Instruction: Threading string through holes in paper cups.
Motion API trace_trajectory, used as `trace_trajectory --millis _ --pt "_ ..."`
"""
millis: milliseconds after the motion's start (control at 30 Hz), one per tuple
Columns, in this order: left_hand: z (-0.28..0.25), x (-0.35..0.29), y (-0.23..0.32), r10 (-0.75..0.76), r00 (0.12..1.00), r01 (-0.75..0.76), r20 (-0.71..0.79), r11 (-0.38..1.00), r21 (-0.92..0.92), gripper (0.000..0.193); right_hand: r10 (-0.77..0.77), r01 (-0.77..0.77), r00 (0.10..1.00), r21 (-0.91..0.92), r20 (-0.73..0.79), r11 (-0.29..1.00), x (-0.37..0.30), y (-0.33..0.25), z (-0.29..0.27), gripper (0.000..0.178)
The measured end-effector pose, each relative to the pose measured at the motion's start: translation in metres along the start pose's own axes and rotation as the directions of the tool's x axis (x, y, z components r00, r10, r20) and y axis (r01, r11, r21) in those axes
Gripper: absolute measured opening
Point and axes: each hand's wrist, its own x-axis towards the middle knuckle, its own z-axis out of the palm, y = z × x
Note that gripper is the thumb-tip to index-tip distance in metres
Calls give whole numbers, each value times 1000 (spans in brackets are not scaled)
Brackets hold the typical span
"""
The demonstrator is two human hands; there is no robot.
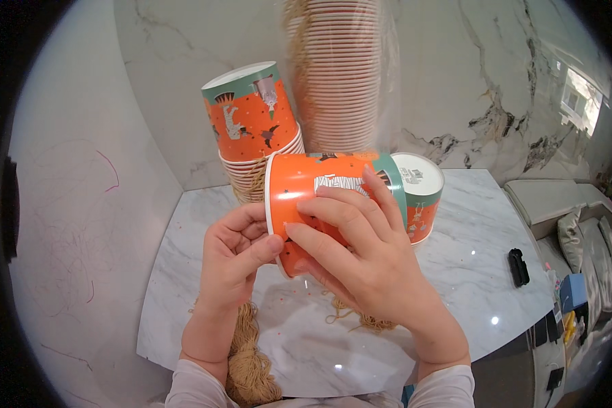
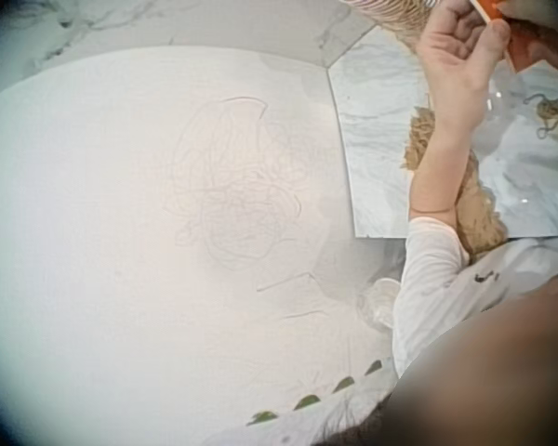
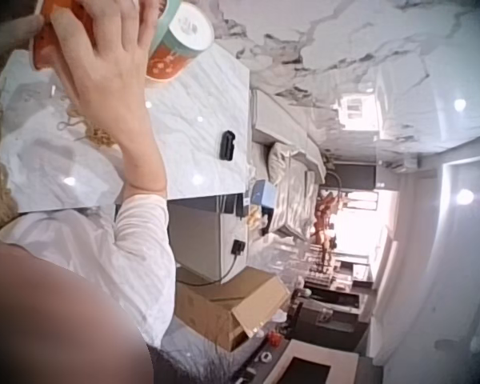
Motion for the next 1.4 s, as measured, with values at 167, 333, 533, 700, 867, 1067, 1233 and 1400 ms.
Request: trace_trajectory --millis 167,333,533,700,867,1067,1233,1400 --pt "-1 -3 6 -37 999 38 28 997 -72 38 -10 10 1000 30 1 1000 -1 3 5 40" --pt "-1 -6 9 -26 999 28 28 998 -61 38 -45 46 998 24 -40 999 -2 4 8 45" --pt "-1 -5 13 -69 997 70 22 995 -67 36 -65 68 994 25 -90 997 -3 6 13 46" --pt "-2 -4 12 -94 995 94 15 994 -47 32 -75 76 991 5 -110 997 -3 7 17 46" --pt "-1 -1 10 -124 992 124 4 989 -86 32 -58 63 993 42 -98 997 -4 10 24 42" --pt "-5 -1 9 -125 992 128 29 987 -94 30 -48 52 991 32 -127 998 -2 7 23 45" --pt "-3 2 6 -146 989 147 10 986 -79 30 -69 71 993 21 -99 997 -2 12 23 42" --pt "-4 4 0 -146 989 146 -12 989 -34 28 -65 71 994 58 -92 996 0 19 18 42"
